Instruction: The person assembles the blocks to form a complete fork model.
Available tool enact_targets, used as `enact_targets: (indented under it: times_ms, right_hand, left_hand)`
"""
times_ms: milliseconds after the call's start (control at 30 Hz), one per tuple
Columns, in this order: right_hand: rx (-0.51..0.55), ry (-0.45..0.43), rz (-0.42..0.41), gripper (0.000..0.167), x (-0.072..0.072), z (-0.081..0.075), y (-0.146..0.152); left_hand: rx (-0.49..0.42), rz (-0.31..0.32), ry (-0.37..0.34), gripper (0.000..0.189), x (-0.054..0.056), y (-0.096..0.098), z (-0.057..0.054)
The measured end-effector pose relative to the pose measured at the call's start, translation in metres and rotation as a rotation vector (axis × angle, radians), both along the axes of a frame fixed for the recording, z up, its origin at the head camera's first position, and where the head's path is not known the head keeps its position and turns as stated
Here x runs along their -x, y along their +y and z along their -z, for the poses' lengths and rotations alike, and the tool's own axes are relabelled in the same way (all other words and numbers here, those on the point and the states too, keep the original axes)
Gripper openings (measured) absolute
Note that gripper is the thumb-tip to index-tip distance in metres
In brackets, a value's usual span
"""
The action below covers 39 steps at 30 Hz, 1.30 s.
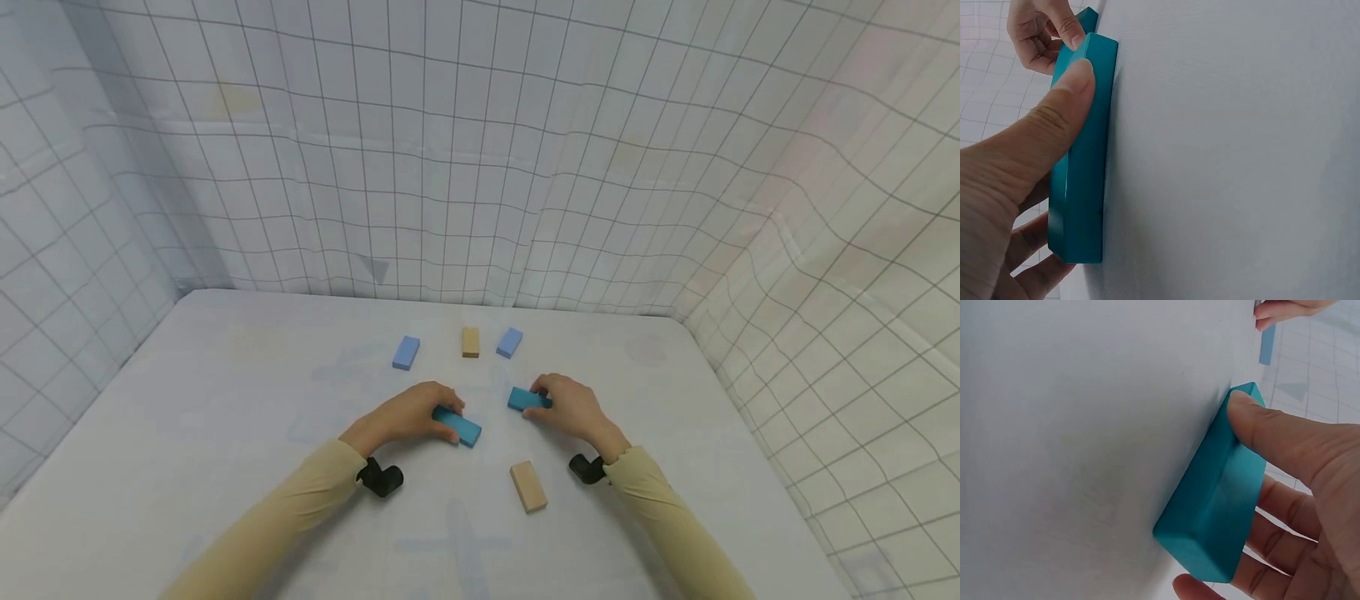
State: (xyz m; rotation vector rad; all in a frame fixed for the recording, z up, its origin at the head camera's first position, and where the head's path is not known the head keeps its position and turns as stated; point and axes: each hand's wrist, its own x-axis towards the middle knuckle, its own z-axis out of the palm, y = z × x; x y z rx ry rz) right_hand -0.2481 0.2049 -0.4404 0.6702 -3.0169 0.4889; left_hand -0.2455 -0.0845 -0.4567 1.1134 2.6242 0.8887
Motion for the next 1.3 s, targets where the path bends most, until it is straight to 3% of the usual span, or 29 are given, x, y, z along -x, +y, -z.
enact_targets:
  times_ms: [400,733,1100,1300]
  right_hand:
    - [0.035,0.001,0.021,0.031,0.0,0.002,0.001]
    - [0.129,-0.002,-0.012,0.024,0.001,0.006,0.005]
    - [0.17,-0.01,-0.022,0.021,-0.002,0.006,0.002]
    - [0.196,0.001,-0.048,0.021,-0.005,0.003,0.0]
  left_hand:
    - [0.042,-0.083,0.065,0.035,-0.007,0.002,-0.002]
    - [-0.002,-0.137,0.057,0.035,-0.012,0.0,-0.003]
    - [-0.028,-0.162,0.062,0.026,-0.015,0.0,-0.005]
    - [-0.059,-0.209,0.041,0.025,-0.016,0.0,-0.005]
